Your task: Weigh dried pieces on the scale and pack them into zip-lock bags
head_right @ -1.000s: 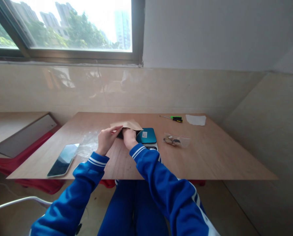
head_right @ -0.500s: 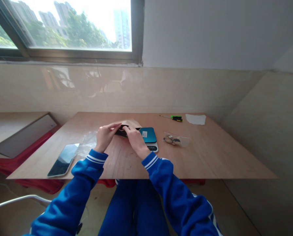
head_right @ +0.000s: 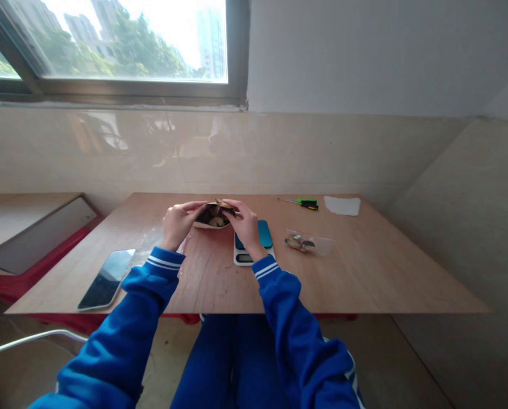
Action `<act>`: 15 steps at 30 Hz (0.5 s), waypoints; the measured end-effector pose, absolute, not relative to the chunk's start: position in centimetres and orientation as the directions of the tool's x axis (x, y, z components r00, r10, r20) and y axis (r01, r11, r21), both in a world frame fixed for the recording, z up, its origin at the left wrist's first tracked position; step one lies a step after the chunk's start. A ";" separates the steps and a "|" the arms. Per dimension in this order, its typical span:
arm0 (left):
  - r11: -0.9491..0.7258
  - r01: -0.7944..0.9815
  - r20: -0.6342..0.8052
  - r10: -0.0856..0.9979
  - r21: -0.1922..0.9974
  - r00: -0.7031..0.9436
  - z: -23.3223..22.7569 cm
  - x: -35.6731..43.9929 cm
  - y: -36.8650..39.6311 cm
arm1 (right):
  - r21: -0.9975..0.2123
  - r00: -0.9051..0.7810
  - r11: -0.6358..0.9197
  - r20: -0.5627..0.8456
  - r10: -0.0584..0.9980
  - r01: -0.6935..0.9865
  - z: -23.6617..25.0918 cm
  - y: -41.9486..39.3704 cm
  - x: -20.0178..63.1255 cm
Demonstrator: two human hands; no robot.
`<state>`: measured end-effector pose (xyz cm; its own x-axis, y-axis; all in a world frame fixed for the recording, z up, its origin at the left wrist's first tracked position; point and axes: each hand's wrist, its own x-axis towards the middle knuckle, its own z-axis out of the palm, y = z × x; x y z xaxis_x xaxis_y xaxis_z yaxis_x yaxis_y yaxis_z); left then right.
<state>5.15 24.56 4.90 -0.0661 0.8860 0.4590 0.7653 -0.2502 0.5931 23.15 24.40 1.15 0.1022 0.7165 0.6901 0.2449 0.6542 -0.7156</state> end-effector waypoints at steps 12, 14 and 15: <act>-0.145 0.807 0.448 0.880 0.572 -0.159 4.7 4.3 25.3 | -0.850 0.253 0.377 0.481 0.839 0.367 -6.3 27.3 30.6; -0.143 0.810 0.449 0.879 0.568 -0.160 4.7 4.3 25.3 | -0.811 0.170 0.328 0.455 0.874 0.484 -7.4 27.8 30.5; -0.143 0.811 0.449 0.880 0.567 -0.158 4.7 4.2 25.3 | -0.793 0.137 0.316 0.443 0.886 0.522 -7.8 27.9 30.4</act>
